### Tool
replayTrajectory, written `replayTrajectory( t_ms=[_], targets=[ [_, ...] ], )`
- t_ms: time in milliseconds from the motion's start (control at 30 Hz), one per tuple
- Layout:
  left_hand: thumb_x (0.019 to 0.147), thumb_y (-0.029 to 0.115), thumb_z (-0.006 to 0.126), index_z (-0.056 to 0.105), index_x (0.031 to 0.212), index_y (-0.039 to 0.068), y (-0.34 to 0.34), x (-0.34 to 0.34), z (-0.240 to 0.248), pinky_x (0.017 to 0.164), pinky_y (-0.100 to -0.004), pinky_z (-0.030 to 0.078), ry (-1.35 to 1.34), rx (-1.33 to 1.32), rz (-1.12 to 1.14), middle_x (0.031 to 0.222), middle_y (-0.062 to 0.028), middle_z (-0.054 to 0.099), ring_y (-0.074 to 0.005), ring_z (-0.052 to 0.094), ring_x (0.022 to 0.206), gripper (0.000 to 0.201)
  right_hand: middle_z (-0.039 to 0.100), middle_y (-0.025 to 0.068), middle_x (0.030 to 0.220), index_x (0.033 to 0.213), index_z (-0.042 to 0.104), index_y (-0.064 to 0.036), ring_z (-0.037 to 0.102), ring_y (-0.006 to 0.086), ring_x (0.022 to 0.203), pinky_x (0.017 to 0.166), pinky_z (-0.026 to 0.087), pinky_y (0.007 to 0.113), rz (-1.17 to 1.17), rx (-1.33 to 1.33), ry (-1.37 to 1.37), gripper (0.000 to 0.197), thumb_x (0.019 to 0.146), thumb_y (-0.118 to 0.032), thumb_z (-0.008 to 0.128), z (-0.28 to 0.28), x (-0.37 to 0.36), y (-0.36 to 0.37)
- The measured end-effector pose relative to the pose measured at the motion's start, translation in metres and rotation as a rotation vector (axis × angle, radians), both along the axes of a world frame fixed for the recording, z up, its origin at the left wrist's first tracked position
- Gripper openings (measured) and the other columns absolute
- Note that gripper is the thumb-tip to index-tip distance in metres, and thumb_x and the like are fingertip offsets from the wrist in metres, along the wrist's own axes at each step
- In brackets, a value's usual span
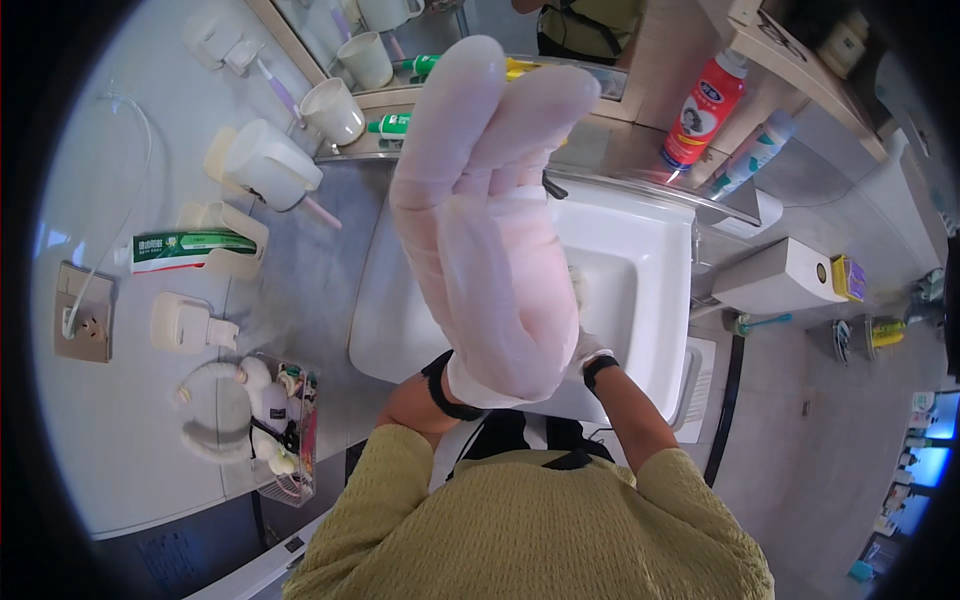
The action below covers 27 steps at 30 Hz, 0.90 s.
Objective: The person wipes wall-mounted bathroom fixtures and holders with a white cloth, handles a toothpaste tube and several plastic cups, and then rinses and wrings out the cloth in the sink.
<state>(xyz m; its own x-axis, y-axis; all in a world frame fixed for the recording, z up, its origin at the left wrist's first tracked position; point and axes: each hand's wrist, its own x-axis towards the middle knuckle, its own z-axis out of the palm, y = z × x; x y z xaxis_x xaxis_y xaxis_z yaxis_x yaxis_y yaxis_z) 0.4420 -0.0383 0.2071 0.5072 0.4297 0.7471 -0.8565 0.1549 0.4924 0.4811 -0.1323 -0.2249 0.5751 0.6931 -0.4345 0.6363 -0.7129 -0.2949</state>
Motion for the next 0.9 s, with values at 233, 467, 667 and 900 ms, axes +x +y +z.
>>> replayTrajectory(
  t_ms=[233,467,667,900],
  targets=[
    [0.098,0.035,0.02,0.019,0.143,0.0,-0.007,0.031,0.006,0.103,-0.0435,0.035,-0.493,0.165,-0.32,0.132,-0.0181,0.047,-0.0306,0.048,0.12,0.056,0.041,0.0112,0.139,0.13,0.047,-0.0134,0.054,0.029,0.112,0.093,0.044,0.037,-0.136,0.178,-0.01,0.047,0.084,-0.021,0.052,-0.055,0.005,-0.021],
    [0.099,0.034,0.02,0.017,0.143,-0.001,-0.026,-0.01,0.03,0.102,-0.0446,0.035,-0.241,0.193,-0.347,0.132,-0.0195,0.047,-0.0326,0.047,0.121,0.056,0.061,0.0116,0.116,0.124,0.05,-0.0111,0.059,0.0298,0.103,0.089,0.046,0.038,-0.456,0.136,0.231,0.038,0.087,-0.023,0.048,0.025,-0.011,-0.009],
    [0.099,0.035,0.022,0.016,0.143,-0.002,-0.039,-0.008,0.037,0.102,-0.0451,0.034,-0.222,0.264,-0.453,0.132,-0.0205,0.047,-0.0344,0.047,0.121,0.057,0.061,0.0119,0.113,0.123,0.05,-0.011,0.06,0.0301,0.102,0.089,0.046,0.038,-0.444,0.151,0.114,0.038,0.087,-0.022,0.048,0.027,-0.016,-0.033],
    [0.099,0.035,0.025,0.018,0.142,-0.002,-0.054,0.0,0.041,0.103,-0.0459,0.034,-0.549,0.304,-0.603,0.129,-0.0214,0.049,-0.0347,0.048,0.12,0.058,0.062,0.0121,0.111,0.123,0.051,-0.0108,0.06,0.0305,0.1,0.088,0.046,0.038,-0.397,0.176,0.03,0.038,0.087,-0.022,0.049,0.023,-0.023,-0.053]
  ],
)
